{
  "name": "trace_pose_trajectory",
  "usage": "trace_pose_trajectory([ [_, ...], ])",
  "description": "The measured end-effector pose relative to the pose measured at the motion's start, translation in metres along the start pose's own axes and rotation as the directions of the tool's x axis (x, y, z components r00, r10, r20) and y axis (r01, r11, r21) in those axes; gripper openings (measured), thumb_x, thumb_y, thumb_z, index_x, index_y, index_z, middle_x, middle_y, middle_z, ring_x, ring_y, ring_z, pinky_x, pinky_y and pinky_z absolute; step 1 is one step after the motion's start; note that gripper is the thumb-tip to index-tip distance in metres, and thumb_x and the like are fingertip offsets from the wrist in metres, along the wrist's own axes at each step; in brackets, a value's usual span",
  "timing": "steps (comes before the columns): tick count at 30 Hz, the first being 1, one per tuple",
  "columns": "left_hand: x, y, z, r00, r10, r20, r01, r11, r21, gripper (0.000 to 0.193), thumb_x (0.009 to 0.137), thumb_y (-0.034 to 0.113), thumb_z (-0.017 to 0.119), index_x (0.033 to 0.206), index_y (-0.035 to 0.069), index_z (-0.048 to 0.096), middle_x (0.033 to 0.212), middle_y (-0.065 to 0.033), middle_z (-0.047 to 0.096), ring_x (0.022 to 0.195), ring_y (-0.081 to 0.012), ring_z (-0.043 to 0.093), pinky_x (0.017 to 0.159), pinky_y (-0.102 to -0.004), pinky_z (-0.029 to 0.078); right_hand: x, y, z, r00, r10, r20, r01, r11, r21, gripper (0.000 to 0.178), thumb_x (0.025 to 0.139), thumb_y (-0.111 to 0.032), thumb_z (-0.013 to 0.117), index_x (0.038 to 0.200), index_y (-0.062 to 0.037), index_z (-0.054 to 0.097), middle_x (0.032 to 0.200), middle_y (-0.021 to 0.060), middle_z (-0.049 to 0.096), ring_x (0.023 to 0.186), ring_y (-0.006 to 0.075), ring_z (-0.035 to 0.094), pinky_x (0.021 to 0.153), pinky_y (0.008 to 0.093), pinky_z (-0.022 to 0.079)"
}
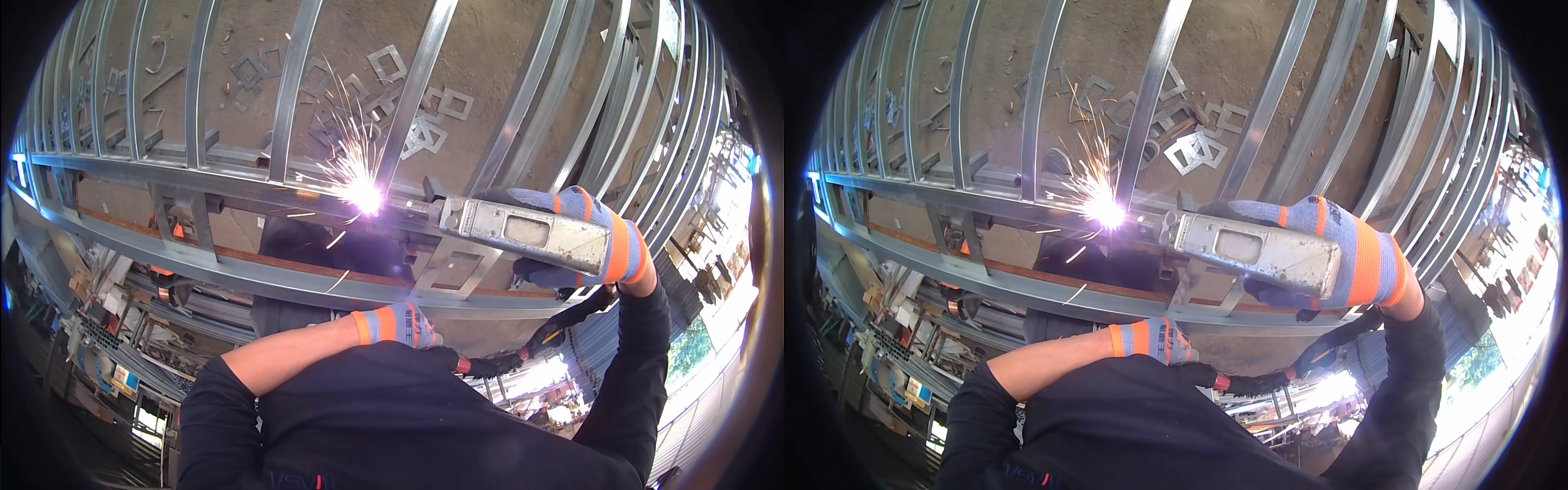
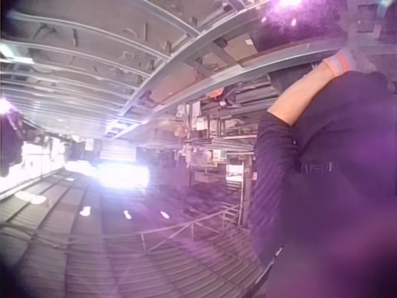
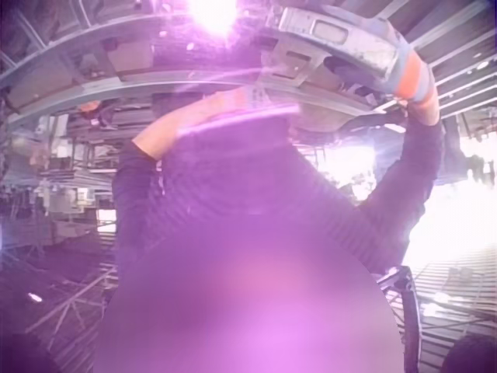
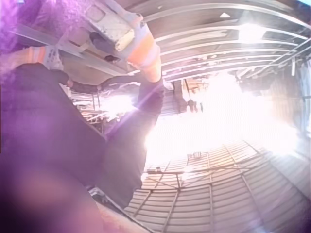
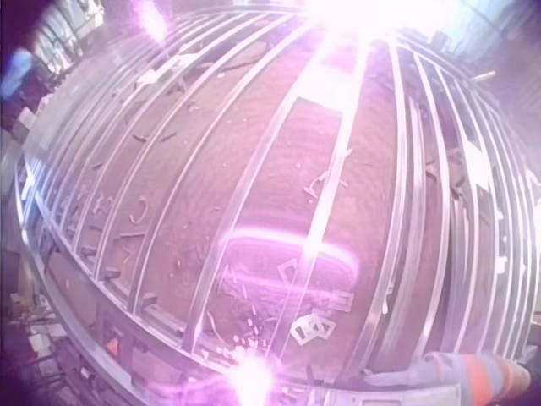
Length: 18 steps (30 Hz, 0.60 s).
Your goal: The person welds multiple joints on a large metal frame using a handheld welding torch. They move along the frame, applying welds at various intersections while wearing gloves. The work is performed in a workshop with metal parts and tools visible on the floor.
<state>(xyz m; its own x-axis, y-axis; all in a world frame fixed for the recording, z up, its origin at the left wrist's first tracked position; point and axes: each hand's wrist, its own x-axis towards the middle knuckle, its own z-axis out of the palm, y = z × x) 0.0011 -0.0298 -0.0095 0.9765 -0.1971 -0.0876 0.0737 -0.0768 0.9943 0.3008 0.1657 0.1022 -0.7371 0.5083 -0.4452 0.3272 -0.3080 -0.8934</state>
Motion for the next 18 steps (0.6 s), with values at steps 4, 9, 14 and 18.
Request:
trace_pose_trajectory([
  [4, 0.001, 0.000, -0.002, 0.999, -0.010, 0.040, 0.011, 1.000, -0.022, 0.017, 0.095, 0.024, 0.057, 0.105, 0.012, 0.064, 0.084, -0.0124, 0.067, 0.084, -0.0338, 0.072, 0.070, -0.0459, 0.057, -0.004, 0.013, 0.003, 0.998, -0.058, -0.024, 0.057, 0.997, -0.058, 0.078, 0.082, -0.012, 0.082, 0.151, 0.0052, 0.047, 0.118, 0.0143, 0.074, 0.089, 0.0202, 0.074, 0.084, 0.0320, 0.058],
  [9, 0.001, -0.007, 0.013, 0.998, 0.051, -0.034, -0.051, 0.999, 0.016, 0.015, 0.095, 0.023, 0.056, 0.103, 0.012, 0.063, 0.085, -0.0120, 0.067, 0.084, -0.0336, 0.072, 0.068, -0.0461, 0.056, -0.003, 0.010, 0.003, 1.000, -0.024, -0.013, 0.023, 0.998, -0.059, 0.077, 0.083, -0.012, 0.081, 0.151, 0.0043, 0.048, 0.117, 0.0147, 0.074, 0.089, 0.0201, 0.073, 0.084, 0.0323, 0.058],
  [14, -0.001, -0.005, 0.001, 0.997, 0.066, -0.048, -0.066, 0.998, -0.013, 0.012, 0.095, 0.022, 0.055, 0.098, 0.012, 0.062, 0.084, -0.0107, 0.067, 0.085, -0.0328, 0.073, 0.068, -0.0465, 0.056, -0.006, 0.013, 0.003, 1.000, -0.028, -0.010, 0.028, 1.000, 0.011, 0.078, 0.083, -0.012, 0.081, 0.151, 0.0056, 0.047, 0.115, 0.0158, 0.075, 0.089, 0.0216, 0.075, 0.082, 0.0323, 0.058],
  [18, -0.003, -0.008, 0.007, 0.991, 0.069, -0.115, -0.078, 0.995, -0.067, 0.012, 0.094, 0.022, 0.056, 0.097, 0.011, 0.062, 0.083, -0.0103, 0.067, 0.084, -0.0327, 0.073, 0.069, -0.0460, 0.057, -0.005, 0.009, 0.000, 0.998, -0.061, -0.009, 0.061, 0.996, -0.069, 0.078, 0.083, -0.014, 0.082, 0.149, 0.0077, 0.047, 0.115, 0.0166, 0.075, 0.089, 0.0242, 0.076, 0.081, 0.0328, 0.059],
])
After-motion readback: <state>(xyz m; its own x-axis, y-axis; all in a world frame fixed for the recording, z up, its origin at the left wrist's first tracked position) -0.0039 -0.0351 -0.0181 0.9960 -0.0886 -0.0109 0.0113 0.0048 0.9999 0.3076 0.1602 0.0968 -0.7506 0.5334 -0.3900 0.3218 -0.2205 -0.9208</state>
